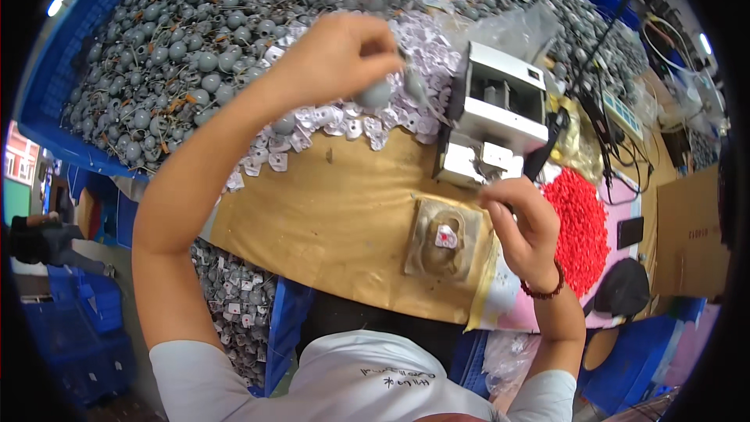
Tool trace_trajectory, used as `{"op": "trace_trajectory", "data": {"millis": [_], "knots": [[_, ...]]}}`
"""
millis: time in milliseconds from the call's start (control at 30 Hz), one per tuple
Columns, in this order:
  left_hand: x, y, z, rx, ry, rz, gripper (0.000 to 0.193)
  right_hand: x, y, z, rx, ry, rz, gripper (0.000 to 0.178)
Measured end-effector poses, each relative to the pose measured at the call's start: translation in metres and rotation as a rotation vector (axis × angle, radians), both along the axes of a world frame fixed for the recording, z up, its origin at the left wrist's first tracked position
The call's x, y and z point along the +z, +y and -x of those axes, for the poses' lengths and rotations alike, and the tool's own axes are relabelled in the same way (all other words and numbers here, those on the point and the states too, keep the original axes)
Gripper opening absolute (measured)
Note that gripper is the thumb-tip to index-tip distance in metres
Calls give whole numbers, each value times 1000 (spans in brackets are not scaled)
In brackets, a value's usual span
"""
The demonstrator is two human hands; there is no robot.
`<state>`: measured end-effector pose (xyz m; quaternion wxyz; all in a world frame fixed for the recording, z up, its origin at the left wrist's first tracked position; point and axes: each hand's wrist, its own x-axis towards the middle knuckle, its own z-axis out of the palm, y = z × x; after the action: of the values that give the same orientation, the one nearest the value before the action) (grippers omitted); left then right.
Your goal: Assembling small plastic components at a factory workstation using a specialized handheld power tool.
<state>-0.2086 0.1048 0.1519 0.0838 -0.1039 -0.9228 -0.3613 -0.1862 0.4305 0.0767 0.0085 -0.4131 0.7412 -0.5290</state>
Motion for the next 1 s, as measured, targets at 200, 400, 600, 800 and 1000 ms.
{"op": "trace_trajectory", "data": {"millis": [200,400,600,800,1000], "knots": [[-29,82,-71,-276,-329,-279,15,8,-19,-10,87,34,46,32],[-83,108,-108,-222,-838,-1025,14,-14,6,-32,229,-906,217,29],[-122,118,-137,-139,-1025,-1354,30,-43,24,-42,89,-1057,130,25],[-144,132,-156,-79,-641,-840,47,-68,32,-47,-16,-881,-104,23],[-163,143,-167,-3,-380,-566,45,-88,25,-47,-63,167,-290,22]]}}
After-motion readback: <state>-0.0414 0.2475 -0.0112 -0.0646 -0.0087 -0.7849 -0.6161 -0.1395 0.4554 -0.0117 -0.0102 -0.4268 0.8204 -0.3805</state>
